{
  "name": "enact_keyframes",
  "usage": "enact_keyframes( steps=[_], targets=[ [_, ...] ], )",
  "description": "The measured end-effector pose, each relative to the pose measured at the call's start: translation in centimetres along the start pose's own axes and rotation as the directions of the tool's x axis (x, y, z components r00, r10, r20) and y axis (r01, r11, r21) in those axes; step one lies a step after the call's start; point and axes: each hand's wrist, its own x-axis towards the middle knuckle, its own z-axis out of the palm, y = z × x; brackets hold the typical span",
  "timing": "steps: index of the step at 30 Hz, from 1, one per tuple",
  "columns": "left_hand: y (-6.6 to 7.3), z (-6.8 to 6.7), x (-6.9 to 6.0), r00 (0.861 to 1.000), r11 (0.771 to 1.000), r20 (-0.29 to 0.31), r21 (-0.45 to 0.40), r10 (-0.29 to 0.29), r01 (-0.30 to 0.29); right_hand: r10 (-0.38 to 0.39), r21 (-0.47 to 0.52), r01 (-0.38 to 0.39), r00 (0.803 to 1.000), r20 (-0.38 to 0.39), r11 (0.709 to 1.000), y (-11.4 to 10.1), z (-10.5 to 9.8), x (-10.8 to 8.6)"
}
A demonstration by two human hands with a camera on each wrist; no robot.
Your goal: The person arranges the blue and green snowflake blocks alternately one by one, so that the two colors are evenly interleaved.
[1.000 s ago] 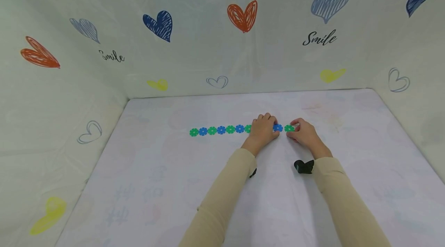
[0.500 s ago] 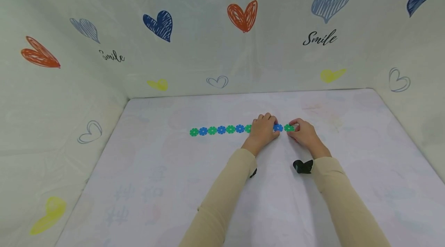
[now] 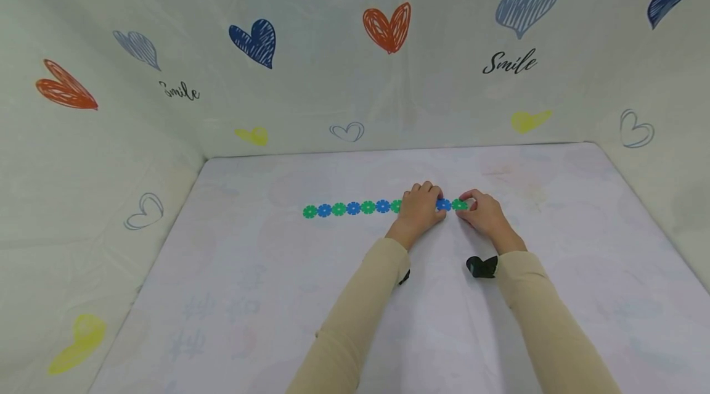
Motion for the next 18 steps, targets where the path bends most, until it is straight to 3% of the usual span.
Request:
enact_keyframes(
  steps=[18],
  targets=[
    [-0.01,-0.36,-0.13,1.0,1.0,0.003,-0.01,0.011,-0.011,0.01,-0.004,-0.01,1.0,0.0,1.0,-0.29,-0.11,-0.14]
  ],
)
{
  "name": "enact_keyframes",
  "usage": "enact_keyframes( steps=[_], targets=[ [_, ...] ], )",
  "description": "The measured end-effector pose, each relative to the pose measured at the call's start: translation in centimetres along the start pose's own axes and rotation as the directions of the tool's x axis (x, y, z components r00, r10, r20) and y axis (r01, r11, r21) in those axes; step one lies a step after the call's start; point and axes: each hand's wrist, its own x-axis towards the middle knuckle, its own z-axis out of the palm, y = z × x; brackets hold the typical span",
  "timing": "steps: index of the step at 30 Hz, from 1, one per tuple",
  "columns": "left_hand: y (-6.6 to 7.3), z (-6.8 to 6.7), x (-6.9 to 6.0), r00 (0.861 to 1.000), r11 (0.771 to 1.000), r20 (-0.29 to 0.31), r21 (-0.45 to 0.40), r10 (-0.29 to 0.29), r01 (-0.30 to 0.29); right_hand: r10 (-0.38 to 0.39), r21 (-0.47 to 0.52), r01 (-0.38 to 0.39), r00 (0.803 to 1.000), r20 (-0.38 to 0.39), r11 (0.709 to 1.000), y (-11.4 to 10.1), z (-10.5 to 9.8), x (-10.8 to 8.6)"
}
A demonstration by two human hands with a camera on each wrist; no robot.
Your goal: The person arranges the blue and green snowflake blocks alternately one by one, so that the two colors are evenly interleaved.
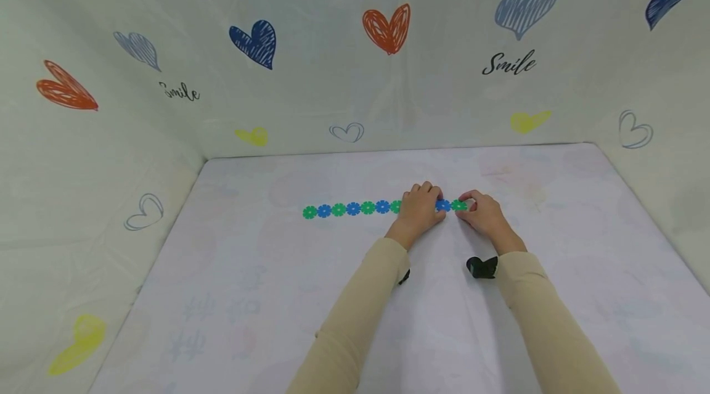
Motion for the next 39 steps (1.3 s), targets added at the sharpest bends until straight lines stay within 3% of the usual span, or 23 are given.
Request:
enact_keyframes(
  steps=[9,17,24,39],
  targets=[
    [-0.1,0.2,0.2,1.0,1.0,0.007,-0.006,-0.009,0.009,-0.013,0.091,0.012,1.0,0.003,0.996,0.2,-0.6,-0.6],
    [0.3,0.4,0.2,1.0,1.0,0.008,-0.002,-0.018,0.018,-0.027,0.191,0.044,0.995,-0.091,0.981,1.3,-1.7,-2.6],
    [0.1,0.2,0.1,1.0,1.0,0.025,0.003,-0.018,0.018,-0.019,0.161,0.047,0.985,-0.169,0.986,2.2,-3.1,-4.8],
    [0.2,-0.1,-0.1,0.998,1.0,0.05,-0.006,-0.023,0.024,0.056,0.068,-0.046,0.988,-0.143,0.997,5.9,-3.2,-6.9]
  ],
)
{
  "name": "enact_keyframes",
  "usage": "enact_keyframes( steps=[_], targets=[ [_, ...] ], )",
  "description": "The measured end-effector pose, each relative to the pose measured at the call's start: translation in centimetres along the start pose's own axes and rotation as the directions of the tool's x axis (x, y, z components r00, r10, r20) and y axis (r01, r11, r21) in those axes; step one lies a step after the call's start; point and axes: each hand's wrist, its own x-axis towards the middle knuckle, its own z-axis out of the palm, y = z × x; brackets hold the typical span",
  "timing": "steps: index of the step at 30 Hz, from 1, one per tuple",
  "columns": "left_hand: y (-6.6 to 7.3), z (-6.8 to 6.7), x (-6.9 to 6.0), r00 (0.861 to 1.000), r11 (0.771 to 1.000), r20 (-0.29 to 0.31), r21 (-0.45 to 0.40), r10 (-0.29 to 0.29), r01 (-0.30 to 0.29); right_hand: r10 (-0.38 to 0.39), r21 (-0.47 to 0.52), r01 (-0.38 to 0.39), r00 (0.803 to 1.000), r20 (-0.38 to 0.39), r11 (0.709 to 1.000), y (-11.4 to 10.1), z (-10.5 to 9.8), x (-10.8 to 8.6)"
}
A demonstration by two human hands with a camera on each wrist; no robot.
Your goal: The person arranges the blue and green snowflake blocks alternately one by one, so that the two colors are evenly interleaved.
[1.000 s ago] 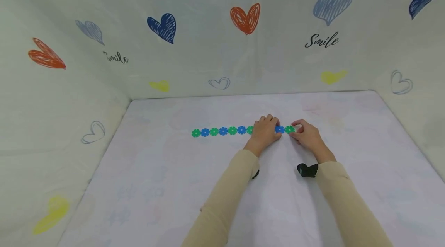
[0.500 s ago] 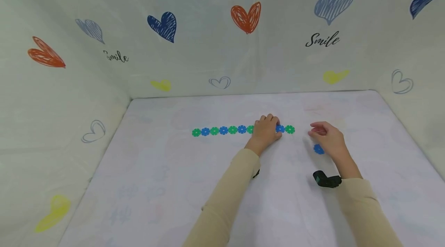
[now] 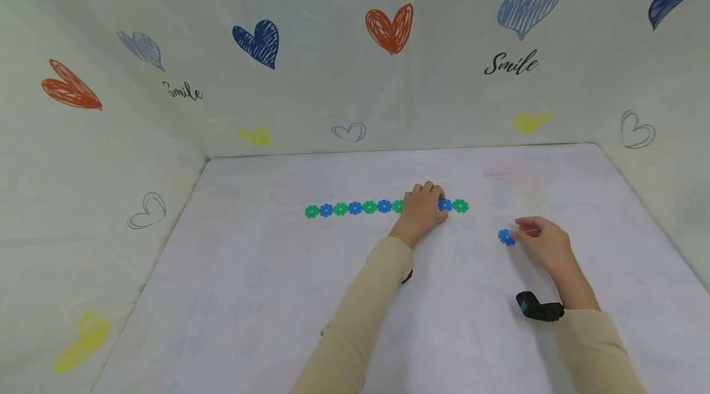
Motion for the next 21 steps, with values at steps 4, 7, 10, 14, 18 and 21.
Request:
enact_keyframes(
  steps=[4,7,10,14,18,21],
  targets=[
    [-0.06,0.03,0.03,1.0,1.0,-0.004,-0.007,0.006,-0.006,0.024,0.0,-0.024,1.0,0.012,1.0,0.35,0.22,-0.19],
    [-0.06,0.01,-0.02,1.0,1.0,-0.009,-0.013,0.008,-0.008,0.02,-0.004,-0.02,1.0,0.023,1.0,0.52,0.28,-0.31],
    [-0.02,0.02,-0.05,1.0,1.0,-0.007,-0.013,0.007,-0.007,0.013,-0.01,-0.012,0.999,0.036,1.0,0.69,0.33,-0.37],
    [0.05,0.01,-0.06,1.0,1.0,-0.004,-0.014,0.003,-0.003,0.011,-0.013,-0.01,0.998,0.057,1.0,0.86,0.42,-0.34],
    [0.05,-0.05,-0.09,1.0,1.0,-0.005,-0.011,0.004,-0.004,0.006,-0.012,-0.006,0.997,0.072,1.0,0.87,0.46,-0.23],
    [0.02,-0.03,-0.08,1.0,1.0,-0.009,-0.006,0.005,-0.005,-0.004,-0.013,0.005,0.998,0.064,1.0,0.88,0.58,-0.13]
  ],
)
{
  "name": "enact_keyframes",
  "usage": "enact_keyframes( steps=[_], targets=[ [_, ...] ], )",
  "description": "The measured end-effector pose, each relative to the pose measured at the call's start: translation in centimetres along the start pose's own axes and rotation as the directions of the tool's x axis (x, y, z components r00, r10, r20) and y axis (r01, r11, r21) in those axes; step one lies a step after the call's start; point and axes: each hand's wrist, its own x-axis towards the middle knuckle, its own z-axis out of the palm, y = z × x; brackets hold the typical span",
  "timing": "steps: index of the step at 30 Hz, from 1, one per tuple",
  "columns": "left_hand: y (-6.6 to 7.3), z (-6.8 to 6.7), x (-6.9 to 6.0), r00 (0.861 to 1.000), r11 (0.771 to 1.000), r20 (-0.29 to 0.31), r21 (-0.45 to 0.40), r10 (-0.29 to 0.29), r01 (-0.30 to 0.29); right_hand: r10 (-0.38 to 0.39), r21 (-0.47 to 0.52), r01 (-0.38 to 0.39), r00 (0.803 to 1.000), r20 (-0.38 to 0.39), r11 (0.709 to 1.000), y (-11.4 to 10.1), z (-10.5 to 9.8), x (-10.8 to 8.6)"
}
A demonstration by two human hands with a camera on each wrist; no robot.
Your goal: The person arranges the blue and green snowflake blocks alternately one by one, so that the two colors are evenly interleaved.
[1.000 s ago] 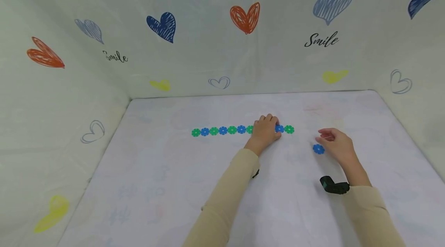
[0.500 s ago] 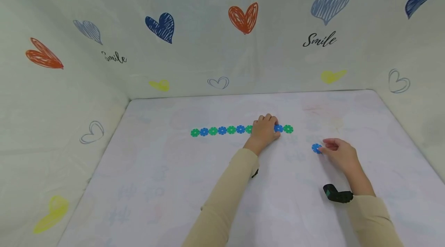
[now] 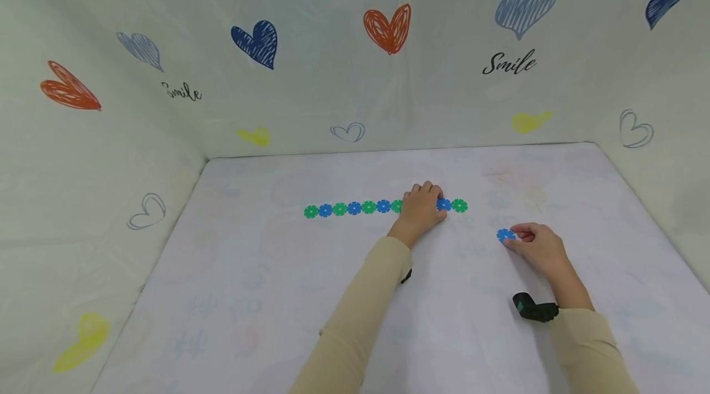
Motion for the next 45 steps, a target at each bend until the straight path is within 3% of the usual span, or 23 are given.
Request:
enact_keyframes(
  steps=[20,34,45],
  targets=[
    [-0.2,0.7,0.4,1.0,1.0,-0.008,-0.001,0.011,-0.011,-0.007,0.007,0.007,1.0,-0.018,1.0,0.2,0.4,0.3],
    [0.1,0.4,0.3,1.0,0.999,-0.024,0.032,0.013,-0.012,-0.029,0.023,0.029,0.999,-0.019,0.999,0.7,0.4,0.5],
    [0.2,-0.2,0.5,1.0,1.0,-0.003,0.026,0.016,-0.016,-0.02,0.024,0.02,1.0,-0.019,1.0,0.7,0.4,0.5]
  ],
)
